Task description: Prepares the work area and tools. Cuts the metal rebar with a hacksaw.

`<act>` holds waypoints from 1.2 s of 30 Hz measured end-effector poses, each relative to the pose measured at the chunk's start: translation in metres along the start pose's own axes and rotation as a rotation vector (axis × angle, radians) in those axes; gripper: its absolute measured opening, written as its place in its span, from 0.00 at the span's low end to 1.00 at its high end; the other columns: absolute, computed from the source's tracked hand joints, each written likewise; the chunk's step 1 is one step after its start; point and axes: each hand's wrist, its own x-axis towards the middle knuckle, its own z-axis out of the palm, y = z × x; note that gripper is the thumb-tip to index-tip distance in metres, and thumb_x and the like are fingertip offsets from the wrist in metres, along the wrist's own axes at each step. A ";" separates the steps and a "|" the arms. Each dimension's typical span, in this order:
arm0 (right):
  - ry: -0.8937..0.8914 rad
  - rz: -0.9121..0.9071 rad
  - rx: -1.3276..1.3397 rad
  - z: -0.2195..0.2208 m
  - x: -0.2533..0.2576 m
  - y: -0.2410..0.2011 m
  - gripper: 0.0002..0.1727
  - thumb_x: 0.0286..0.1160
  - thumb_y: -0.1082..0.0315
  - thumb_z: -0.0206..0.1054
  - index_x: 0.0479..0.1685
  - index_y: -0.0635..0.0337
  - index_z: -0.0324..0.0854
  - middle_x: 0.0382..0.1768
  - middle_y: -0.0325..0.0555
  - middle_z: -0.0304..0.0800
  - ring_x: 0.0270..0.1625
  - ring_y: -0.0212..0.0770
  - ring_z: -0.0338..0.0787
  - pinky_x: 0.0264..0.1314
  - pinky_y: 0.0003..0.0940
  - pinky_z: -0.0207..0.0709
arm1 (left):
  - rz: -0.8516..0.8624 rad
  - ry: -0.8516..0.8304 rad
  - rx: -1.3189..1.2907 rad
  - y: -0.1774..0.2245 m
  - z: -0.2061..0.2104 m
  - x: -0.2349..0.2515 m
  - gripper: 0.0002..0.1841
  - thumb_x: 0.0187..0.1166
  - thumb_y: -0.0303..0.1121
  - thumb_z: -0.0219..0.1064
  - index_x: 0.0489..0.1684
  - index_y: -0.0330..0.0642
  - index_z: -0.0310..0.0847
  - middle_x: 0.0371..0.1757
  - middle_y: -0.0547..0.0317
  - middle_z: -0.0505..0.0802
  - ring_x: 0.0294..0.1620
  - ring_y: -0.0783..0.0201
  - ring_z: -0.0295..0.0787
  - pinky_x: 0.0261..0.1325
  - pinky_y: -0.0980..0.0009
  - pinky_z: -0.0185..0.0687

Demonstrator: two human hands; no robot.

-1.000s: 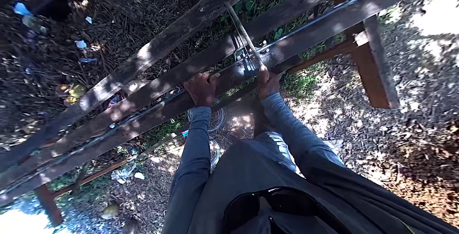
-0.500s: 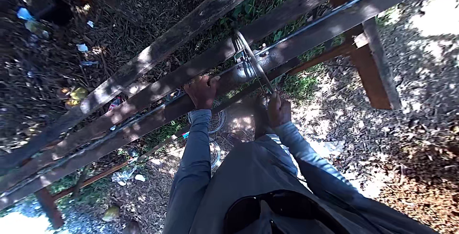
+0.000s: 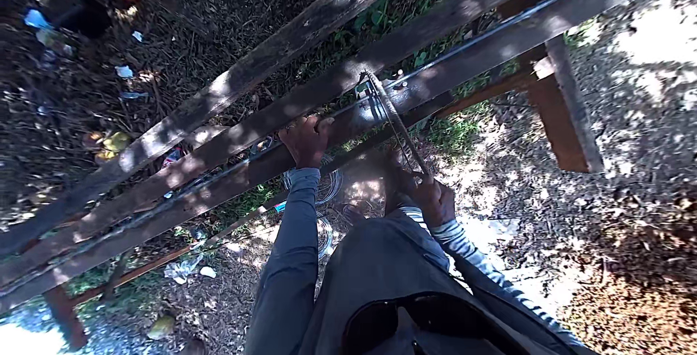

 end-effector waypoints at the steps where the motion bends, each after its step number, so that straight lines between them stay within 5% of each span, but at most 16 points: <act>1: -0.007 0.001 -0.042 0.004 0.014 -0.012 0.44 0.89 0.34 0.31 0.30 0.62 0.82 0.14 0.40 0.73 0.18 0.37 0.76 0.24 0.44 0.75 | -0.005 0.001 0.002 0.000 0.000 0.001 0.33 0.79 0.75 0.50 0.41 0.60 0.91 0.40 0.63 0.93 0.48 0.55 0.88 0.67 0.40 0.69; 5: -0.005 -0.004 -0.087 0.051 0.114 -0.056 0.40 0.91 0.39 0.35 0.26 0.64 0.79 0.19 0.48 0.77 0.25 0.47 0.82 0.32 0.54 0.77 | -0.004 0.015 0.006 0.000 0.002 -0.001 0.32 0.79 0.74 0.50 0.40 0.60 0.91 0.39 0.65 0.93 0.47 0.56 0.89 0.65 0.42 0.70; 8: 0.040 -0.059 -0.031 0.062 0.142 -0.061 0.41 0.92 0.40 0.33 0.27 0.63 0.81 0.20 0.51 0.79 0.27 0.49 0.85 0.35 0.57 0.78 | 0.004 0.057 0.001 0.001 0.002 0.000 0.31 0.79 0.74 0.51 0.41 0.62 0.91 0.39 0.65 0.93 0.48 0.57 0.89 0.65 0.42 0.70; 11: 0.021 -0.073 -0.035 0.052 0.105 -0.044 0.43 0.92 0.38 0.30 0.31 0.62 0.81 0.20 0.51 0.79 0.26 0.50 0.84 0.32 0.57 0.79 | -0.004 0.034 0.004 0.001 -0.002 -0.002 0.31 0.79 0.74 0.51 0.43 0.62 0.92 0.41 0.64 0.93 0.50 0.57 0.89 0.67 0.42 0.69; 12: 0.012 -0.060 -0.013 0.046 0.085 -0.030 0.45 0.90 0.34 0.28 0.30 0.61 0.79 0.17 0.49 0.75 0.20 0.48 0.80 0.25 0.54 0.77 | -0.001 0.028 0.006 0.001 -0.002 -0.002 0.32 0.79 0.74 0.50 0.43 0.62 0.92 0.40 0.64 0.93 0.49 0.56 0.88 0.67 0.42 0.69; 17: 0.001 0.004 0.033 0.000 -0.004 0.012 0.44 0.88 0.32 0.31 0.29 0.59 0.81 0.15 0.38 0.72 0.18 0.35 0.76 0.24 0.43 0.75 | 0.013 0.028 -0.011 -0.001 0.000 -0.004 0.32 0.79 0.74 0.50 0.41 0.60 0.92 0.40 0.61 0.93 0.49 0.54 0.88 0.66 0.40 0.69; 19: 0.004 0.009 -0.008 0.001 0.008 -0.009 0.45 0.88 0.32 0.31 0.27 0.60 0.81 0.14 0.38 0.71 0.18 0.35 0.75 0.23 0.42 0.74 | 0.006 0.008 -0.008 0.000 -0.002 -0.002 0.33 0.79 0.75 0.49 0.42 0.61 0.92 0.40 0.62 0.93 0.48 0.54 0.88 0.65 0.40 0.69; 23: 0.044 -0.050 -0.111 0.053 0.108 -0.045 0.41 0.92 0.40 0.34 0.24 0.64 0.79 0.18 0.52 0.79 0.25 0.50 0.85 0.31 0.56 0.78 | -0.007 -0.025 0.007 -0.001 0.000 -0.002 0.33 0.79 0.75 0.49 0.44 0.62 0.92 0.40 0.64 0.93 0.49 0.55 0.88 0.66 0.42 0.69; 26: 0.081 -0.058 -0.051 0.070 0.143 -0.063 0.39 0.91 0.41 0.36 0.24 0.62 0.80 0.19 0.50 0.81 0.27 0.48 0.85 0.33 0.54 0.78 | -0.012 -0.006 0.020 -0.001 0.001 0.000 0.34 0.78 0.76 0.49 0.40 0.60 0.91 0.40 0.63 0.92 0.48 0.55 0.88 0.64 0.42 0.71; 32: 0.063 -0.068 -0.011 0.066 0.136 -0.058 0.41 0.92 0.40 0.32 0.25 0.61 0.79 0.17 0.48 0.76 0.24 0.47 0.82 0.31 0.54 0.76 | -0.016 -0.006 -0.013 0.000 0.001 -0.002 0.33 0.78 0.76 0.49 0.45 0.62 0.92 0.44 0.64 0.94 0.52 0.55 0.88 0.69 0.41 0.68; 36: -0.015 -0.016 0.003 0.035 0.065 -0.012 0.44 0.89 0.34 0.29 0.32 0.62 0.80 0.17 0.48 0.75 0.19 0.47 0.79 0.25 0.54 0.77 | -0.009 -0.006 -0.016 0.001 0.001 0.000 0.33 0.78 0.75 0.49 0.45 0.62 0.92 0.43 0.63 0.94 0.51 0.55 0.88 0.69 0.41 0.68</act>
